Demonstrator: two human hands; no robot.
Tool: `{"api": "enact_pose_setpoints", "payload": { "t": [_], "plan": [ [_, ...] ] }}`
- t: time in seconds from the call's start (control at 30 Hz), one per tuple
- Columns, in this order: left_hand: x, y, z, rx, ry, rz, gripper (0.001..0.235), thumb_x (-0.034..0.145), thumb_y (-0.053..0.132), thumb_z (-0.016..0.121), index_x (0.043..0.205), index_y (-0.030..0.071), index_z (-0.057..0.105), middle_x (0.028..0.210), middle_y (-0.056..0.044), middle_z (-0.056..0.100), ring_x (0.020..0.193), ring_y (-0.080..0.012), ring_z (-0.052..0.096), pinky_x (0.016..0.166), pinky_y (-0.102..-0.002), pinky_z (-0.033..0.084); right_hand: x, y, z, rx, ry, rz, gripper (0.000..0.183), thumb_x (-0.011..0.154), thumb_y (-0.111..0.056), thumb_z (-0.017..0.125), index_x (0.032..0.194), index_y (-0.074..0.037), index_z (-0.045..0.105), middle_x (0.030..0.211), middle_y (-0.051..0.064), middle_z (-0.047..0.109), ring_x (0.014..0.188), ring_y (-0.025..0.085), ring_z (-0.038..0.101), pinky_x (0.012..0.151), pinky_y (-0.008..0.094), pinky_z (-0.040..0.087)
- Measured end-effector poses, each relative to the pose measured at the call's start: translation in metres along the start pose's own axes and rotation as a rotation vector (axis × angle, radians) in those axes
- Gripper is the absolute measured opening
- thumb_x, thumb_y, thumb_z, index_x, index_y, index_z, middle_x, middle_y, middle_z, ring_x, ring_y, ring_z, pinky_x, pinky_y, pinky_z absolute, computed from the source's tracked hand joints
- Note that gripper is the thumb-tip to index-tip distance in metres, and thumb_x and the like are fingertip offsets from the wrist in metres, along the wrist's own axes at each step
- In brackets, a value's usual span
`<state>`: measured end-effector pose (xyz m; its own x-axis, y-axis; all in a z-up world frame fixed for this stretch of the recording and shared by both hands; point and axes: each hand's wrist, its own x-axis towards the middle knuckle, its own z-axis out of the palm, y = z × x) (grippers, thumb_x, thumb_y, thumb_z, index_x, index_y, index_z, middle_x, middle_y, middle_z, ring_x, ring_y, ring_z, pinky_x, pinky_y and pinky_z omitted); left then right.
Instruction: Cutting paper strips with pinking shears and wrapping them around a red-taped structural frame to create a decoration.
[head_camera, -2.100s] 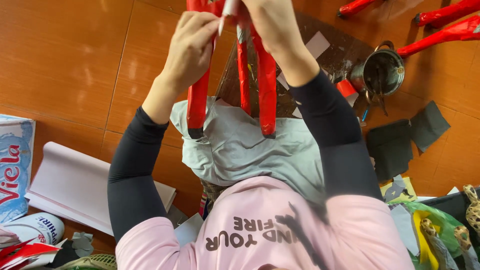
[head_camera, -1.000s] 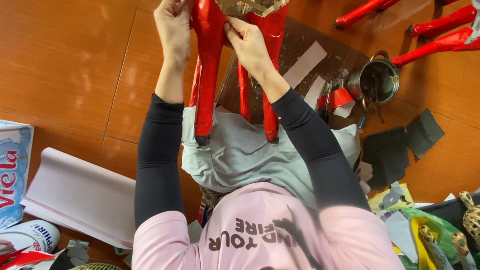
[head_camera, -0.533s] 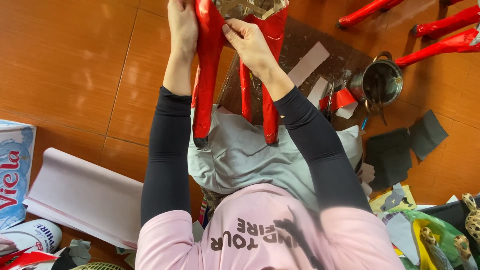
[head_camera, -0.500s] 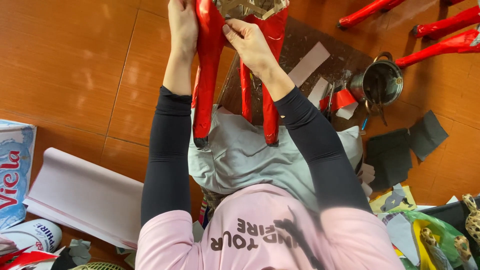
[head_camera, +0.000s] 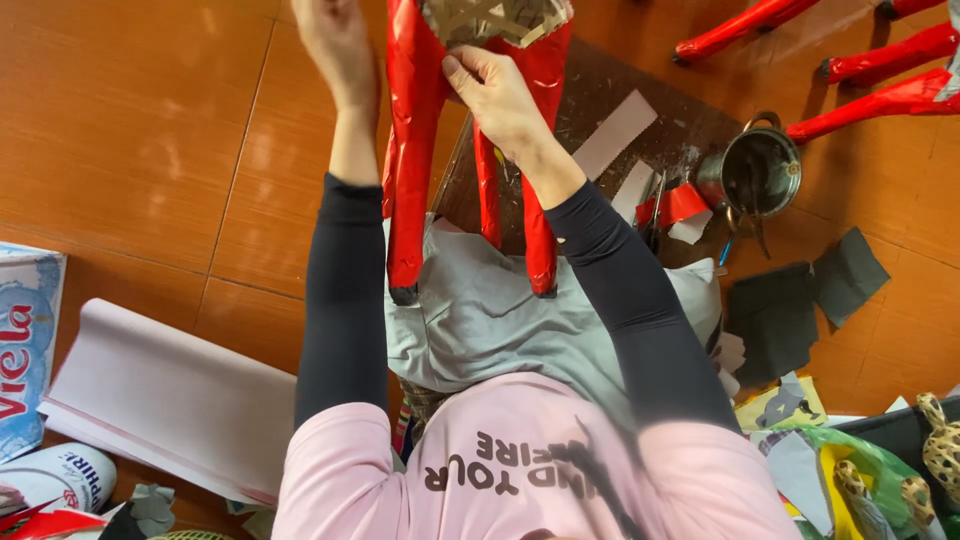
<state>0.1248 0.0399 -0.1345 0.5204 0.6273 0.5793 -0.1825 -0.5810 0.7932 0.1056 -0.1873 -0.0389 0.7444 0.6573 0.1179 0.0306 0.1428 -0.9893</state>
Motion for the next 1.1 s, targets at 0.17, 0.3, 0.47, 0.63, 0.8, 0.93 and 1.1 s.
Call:
{"api": "enact_pose_setpoints", "payload": {
  "t": [0.17,0.3,0.47,0.63,0.8,0.93,1.1],
  "plan": [
    [-0.017,0.09,-0.05,-0.847,-0.479,-0.129,0.044,0.122,0.024,0.036,0.159,0.005,0.048,0.162,-0.011,0.051,0.148,-0.0198,0.046,0.128,-0.033,0.032,0.007,0.001,0.005,-0.025,0.002,0.025,0.034,0.11,-0.027,0.058,0.113,0.004,0.071,0.094,-0.003,0.068,0.088,0.005,0.06,0.084,0.024,0.052],
    [-0.029,0.065,-0.041,-0.694,-0.546,-0.142,0.048,0.124,0.034,0.029,0.161,0.006,0.041,0.166,-0.012,0.042,0.154,-0.018,0.039,0.13,-0.03,0.029,0.005,0.005,0.009,0.066,-0.008,0.06,0.034,0.109,-0.028,0.058,0.113,0.004,0.071,0.098,-0.003,0.07,0.092,0.006,0.062,0.088,0.024,0.053],
    [-0.027,0.084,-0.045,-1.067,-0.627,-0.375,0.06,0.12,0.046,0.028,0.168,0.01,0.026,0.167,-0.009,0.044,0.143,-0.0187,0.051,0.122,-0.031,0.043,0.01,0.007,0.009,0.267,-0.025,0.133,0.037,0.11,-0.029,0.053,0.124,0.003,0.068,0.116,0.002,0.072,0.108,0.01,0.062,0.103,0.028,0.049],
    [-0.027,0.057,-0.039,-1.041,-0.64,-0.473,0.069,0.113,0.057,0.024,0.166,0.012,0.027,0.156,-0.015,0.053,0.136,-0.025,0.059,0.118,-0.039,0.052,-0.01,-0.006,0.022,0.553,-0.054,0.198,0.042,0.114,-0.026,0.047,0.146,0.002,0.048,0.146,0.009,0.056,0.134,0.019,0.053,0.12,0.036,0.041],
    [-0.034,0.038,-0.038,-0.997,-0.577,-0.531,0.079,0.111,0.063,0.024,0.168,0.009,0.031,0.162,-0.019,0.05,0.142,-0.0282,0.058,0.123,-0.043,0.049,-0.031,-0.017,0.033,0.67,-0.067,0.154,0.059,0.115,-0.017,0.043,0.167,-0.006,0.017,0.172,0.007,0.028,0.158,0.02,0.03,0.134,0.036,0.024],
    [-0.051,0.045,-0.071,-0.863,-0.508,-0.509,0.072,0.117,0.06,0.027,0.17,0.011,0.023,0.168,-0.015,0.035,0.15,-0.0222,0.043,0.127,-0.043,0.038,-0.04,-0.014,0.037,0.567,-0.029,0.121,0.064,0.112,-0.008,0.042,0.168,-0.005,0.012,0.174,0.009,0.021,0.16,0.022,0.025,0.134,0.037,0.021],
    [-0.085,0.112,-0.127,-0.686,-0.626,-0.712,0.067,0.11,0.052,0.036,0.164,0.016,0.019,0.156,-0.018,0.054,0.131,-0.0268,0.062,0.103,-0.043,0.052,-0.048,0.01,0.036,0.12,0.005,0.002,0.069,0.11,-0.001,0.047,0.168,-0.003,0.008,0.177,0.013,0.015,0.164,0.024,0.017,0.134,0.035,0.016]
  ]
}}
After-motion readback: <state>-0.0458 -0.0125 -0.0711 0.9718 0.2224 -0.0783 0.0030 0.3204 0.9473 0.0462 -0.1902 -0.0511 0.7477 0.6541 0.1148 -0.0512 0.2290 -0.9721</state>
